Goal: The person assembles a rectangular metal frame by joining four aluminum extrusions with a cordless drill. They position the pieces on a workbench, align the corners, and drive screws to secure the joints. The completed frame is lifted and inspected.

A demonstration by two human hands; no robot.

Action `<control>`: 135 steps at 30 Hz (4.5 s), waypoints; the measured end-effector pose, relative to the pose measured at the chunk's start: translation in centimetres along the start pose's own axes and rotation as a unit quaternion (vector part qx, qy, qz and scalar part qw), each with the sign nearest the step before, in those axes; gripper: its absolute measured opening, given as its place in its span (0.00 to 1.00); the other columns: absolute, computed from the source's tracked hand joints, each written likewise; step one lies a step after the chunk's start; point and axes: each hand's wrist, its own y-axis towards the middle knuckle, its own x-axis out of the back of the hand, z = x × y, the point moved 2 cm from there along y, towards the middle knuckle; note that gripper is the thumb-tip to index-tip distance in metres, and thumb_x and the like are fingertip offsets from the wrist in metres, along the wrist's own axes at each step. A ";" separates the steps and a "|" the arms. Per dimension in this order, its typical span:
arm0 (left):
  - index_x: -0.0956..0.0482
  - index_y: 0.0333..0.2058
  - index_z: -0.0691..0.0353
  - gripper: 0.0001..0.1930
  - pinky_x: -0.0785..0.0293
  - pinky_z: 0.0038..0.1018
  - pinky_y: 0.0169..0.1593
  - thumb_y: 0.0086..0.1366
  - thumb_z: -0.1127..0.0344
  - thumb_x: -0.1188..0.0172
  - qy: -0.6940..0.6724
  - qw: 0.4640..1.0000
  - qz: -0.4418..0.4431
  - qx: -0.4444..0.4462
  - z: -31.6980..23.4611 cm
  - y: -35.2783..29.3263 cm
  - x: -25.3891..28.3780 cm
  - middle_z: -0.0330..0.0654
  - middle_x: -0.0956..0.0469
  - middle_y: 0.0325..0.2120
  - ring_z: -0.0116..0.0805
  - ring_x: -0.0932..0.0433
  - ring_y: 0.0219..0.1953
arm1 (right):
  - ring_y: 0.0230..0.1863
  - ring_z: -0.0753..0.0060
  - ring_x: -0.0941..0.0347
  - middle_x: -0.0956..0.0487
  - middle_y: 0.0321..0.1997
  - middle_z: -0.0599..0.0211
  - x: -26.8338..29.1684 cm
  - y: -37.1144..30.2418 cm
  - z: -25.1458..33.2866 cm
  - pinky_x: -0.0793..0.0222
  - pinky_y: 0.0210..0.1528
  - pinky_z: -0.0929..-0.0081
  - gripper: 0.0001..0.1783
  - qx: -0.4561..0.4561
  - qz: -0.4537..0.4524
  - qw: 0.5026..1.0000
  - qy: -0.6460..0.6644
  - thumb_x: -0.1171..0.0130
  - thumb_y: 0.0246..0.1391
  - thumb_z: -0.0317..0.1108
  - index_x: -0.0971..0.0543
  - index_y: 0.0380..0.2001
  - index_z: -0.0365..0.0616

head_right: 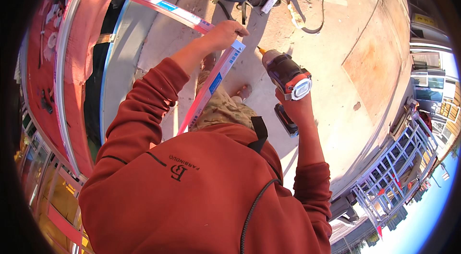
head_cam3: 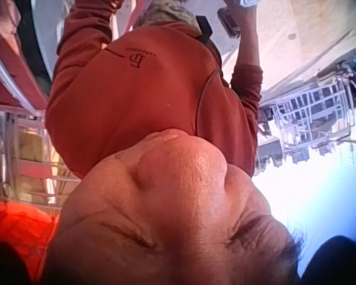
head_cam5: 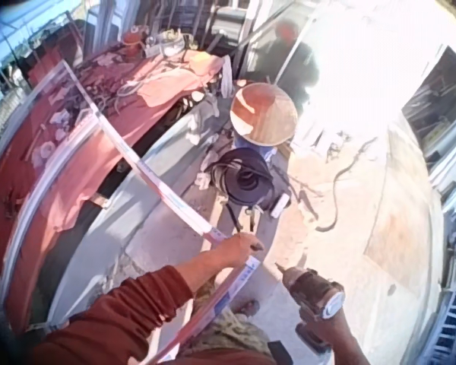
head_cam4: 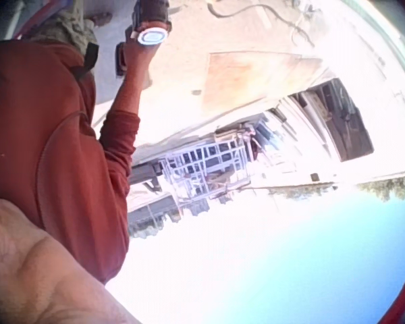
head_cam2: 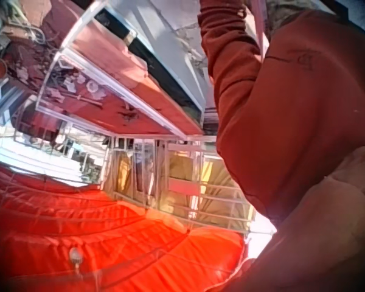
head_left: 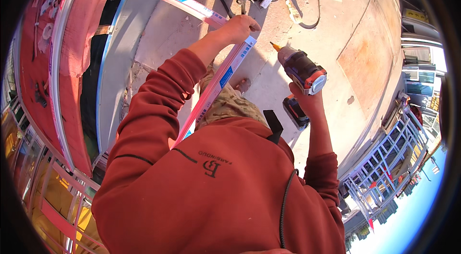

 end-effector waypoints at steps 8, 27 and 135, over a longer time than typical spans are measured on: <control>0.24 0.44 0.64 0.16 0.23 0.30 0.51 0.61 0.87 0.52 -0.694 0.680 -0.181 0.151 -2.8 -1.7 -2.3 0.44 0.21 0.39 0.37 0.21 0.44 | 0.25 0.80 0.30 0.24 0.27 0.73 -2.1 -3.6 -3.0 0.34 0.27 0.77 0.12 -0.164 0.001 0.969 0.187 0.37 0.51 0.32 0.23 0.39 0.41; 0.24 0.41 0.61 0.12 0.24 0.35 0.57 0.63 0.84 0.49 -0.793 0.562 -0.199 0.127 -10.4 -4.4 -8.4 0.47 0.21 0.44 0.41 0.22 0.50 | 0.23 0.83 0.32 0.27 0.20 0.76 0.0 -5.5 -6.3 0.37 0.27 0.79 0.06 -0.037 -0.029 0.975 0.217 0.40 0.54 0.33 0.24 0.26 0.44; 0.31 0.54 0.57 0.44 0.45 0.50 0.60 0.34 0.55 0.24 0.648 0.365 -0.640 0.195 4.7 -10.1 -17.8 0.45 0.30 0.49 0.49 0.34 0.54 | 0.31 0.69 0.25 0.22 0.33 0.63 -39.3 39.4 -53.2 0.27 0.39 0.69 0.19 0.304 0.352 0.880 -0.094 0.40 0.48 0.30 0.26 0.45 0.38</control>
